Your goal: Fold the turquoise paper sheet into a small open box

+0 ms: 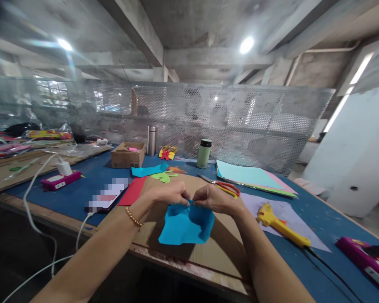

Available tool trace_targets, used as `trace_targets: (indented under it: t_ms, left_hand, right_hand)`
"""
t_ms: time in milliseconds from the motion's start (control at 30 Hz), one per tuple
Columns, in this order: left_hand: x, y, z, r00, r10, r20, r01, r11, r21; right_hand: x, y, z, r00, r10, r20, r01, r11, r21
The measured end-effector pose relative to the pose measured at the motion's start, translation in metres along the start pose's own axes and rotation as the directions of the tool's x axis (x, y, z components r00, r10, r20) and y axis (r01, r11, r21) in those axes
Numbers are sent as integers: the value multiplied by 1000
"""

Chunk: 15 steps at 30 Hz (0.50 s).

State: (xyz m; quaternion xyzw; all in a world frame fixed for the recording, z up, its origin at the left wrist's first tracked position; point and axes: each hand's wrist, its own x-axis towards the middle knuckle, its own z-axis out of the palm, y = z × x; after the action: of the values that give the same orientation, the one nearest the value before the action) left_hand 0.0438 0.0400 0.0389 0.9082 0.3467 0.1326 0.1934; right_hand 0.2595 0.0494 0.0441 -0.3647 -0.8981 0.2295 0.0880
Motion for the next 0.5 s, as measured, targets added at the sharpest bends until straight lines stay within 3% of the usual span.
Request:
trace_targets:
  t_ms: [200,400,500]
  left_hand:
    - [1,1,1,999,-24,-30,25,1000,18]
    - [3,-3,1,988,-25,-151,39,995,93]
    - [3,-4,0,994,-7,-112,16,997,80]
  right_hand:
    - [1,3,-2,1000,5,-11,-5,1000,-8]
    - [2,7,-4,999,24,-40,-26,998,-58]
    - [1,5,-5,999,10,-44,-12,999,-49]
